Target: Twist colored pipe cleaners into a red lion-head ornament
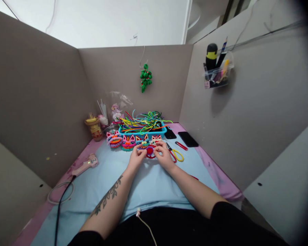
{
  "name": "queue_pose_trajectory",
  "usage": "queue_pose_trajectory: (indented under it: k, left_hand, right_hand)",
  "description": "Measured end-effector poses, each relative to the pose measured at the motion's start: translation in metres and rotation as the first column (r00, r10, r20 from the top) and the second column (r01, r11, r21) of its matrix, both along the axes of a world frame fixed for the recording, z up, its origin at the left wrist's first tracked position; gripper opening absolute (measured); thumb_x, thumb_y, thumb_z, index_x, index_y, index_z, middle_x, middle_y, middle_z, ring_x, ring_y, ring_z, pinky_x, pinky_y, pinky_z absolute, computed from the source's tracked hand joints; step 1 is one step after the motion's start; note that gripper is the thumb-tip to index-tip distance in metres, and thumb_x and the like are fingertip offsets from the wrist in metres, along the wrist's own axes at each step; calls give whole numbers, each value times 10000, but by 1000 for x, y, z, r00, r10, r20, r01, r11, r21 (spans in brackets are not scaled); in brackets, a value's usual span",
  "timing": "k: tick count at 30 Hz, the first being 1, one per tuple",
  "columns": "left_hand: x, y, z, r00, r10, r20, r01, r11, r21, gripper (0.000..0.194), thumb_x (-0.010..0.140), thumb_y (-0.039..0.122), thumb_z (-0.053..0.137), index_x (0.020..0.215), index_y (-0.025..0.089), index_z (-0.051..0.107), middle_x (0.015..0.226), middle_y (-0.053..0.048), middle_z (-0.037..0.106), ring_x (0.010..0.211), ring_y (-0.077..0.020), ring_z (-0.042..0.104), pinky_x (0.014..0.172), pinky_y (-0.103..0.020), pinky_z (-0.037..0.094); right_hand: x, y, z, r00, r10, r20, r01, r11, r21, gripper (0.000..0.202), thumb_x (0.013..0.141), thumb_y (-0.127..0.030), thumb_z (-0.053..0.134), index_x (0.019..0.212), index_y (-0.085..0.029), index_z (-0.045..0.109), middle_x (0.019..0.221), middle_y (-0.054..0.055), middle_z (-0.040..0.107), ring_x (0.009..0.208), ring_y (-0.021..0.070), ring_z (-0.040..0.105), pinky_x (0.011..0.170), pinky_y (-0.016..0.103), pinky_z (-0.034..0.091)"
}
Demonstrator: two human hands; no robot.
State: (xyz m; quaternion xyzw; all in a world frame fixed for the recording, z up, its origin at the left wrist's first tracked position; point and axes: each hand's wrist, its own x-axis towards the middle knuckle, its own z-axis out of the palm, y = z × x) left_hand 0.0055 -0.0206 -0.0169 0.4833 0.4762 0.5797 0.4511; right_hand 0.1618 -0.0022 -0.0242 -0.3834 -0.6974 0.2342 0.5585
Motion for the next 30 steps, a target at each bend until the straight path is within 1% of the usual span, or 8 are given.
queue_pose_trajectory:
  k: [4, 7, 10, 12, 15, 20, 25, 30]
  left_hand:
    - [1, -4, 5, 991, -94, 95, 102, 991, -87, 695, 580, 389, 750, 1164, 159, 452, 724, -26, 644, 647, -143, 613, 495, -184, 373]
    - [2, -6, 7, 977, -97, 191, 121, 986, -118, 816, 552, 334, 783, 1248, 182, 384, 760, -21, 637, 674, -150, 623, 525, -197, 402]
    - [3, -7, 7, 938, -107, 329, 150, 983, -107, 914, 536, 247, 800, 1304, 211, 307, 791, -13, 637, 652, -122, 610, 581, -216, 438]
    - [3, -6, 7, 908, -115, 404, 163, 983, -87, 953, 530, 193, 802, 1321, 221, 272, 777, 0, 635, 619, -104, 600, 583, -208, 440]
    - [2, -4, 6, 880, -86, 467, 141, 986, -84, 946, 530, 133, 795, 1315, 222, 275, 749, 13, 627, 604, -99, 600, 577, -199, 445]
    - [0, -1, 6, 882, -18, 470, 88, 988, -126, 875, 560, 89, 775, 1294, 206, 313, 726, 7, 619, 547, -79, 569, 503, -165, 422]
    - [-1, -1, 5, 906, -14, 423, 83, 986, -147, 910, 547, 97, 786, 1309, 208, 303, 737, 2, 610, 537, -78, 560, 435, -142, 380]
    - [1, -3, 4, 935, -27, 352, 75, 990, -122, 924, 541, 150, 796, 1316, 222, 297, 732, 14, 603, 523, -76, 556, 433, -149, 390]
  right_hand:
    - [0, -2, 1, 998, -14, 56, 11, 998, 65, 95, 777, -243, 526, 707, -195, 570, 1096, 81, 451, 1107, 221, 454, 973, 397, 361]
    - [0, -3, -1, 997, -28, 73, 20, 993, 114, 72, 779, -233, 534, 730, -201, 576, 1113, 82, 442, 1138, 224, 432, 989, 405, 348]
    - [-2, -2, -4, 995, -33, 92, 20, 990, 141, 54, 770, -233, 561, 742, -204, 598, 1134, 81, 440, 1145, 228, 432, 1000, 415, 337]
    - [-3, -2, -6, 993, -41, 112, 23, 988, 150, 50, 760, -237, 582, 740, -206, 615, 1139, 78, 447, 1141, 231, 438, 1007, 424, 326]
    - [-4, -2, -6, 991, -33, 129, 11, 987, 162, 60, 759, -251, 591, 764, -219, 641, 1145, 71, 453, 1140, 232, 439, 1003, 428, 332]
    - [-1, -2, -4, 997, -32, 74, 19, 985, 172, 97, 779, -255, 562, 837, -239, 637, 1126, 65, 463, 1135, 224, 445, 1001, 424, 346]
    - [2, 1, -4, 995, -49, 85, 36, 988, 152, 125, 758, -247, 580, 874, -234, 623, 1125, 73, 465, 1155, 237, 424, 1006, 433, 338]
    - [2, 1, -4, 993, -53, 107, 38, 990, 135, 128, 759, -246, 575, 876, -231, 624, 1115, 74, 468, 1158, 239, 413, 1005, 431, 326]
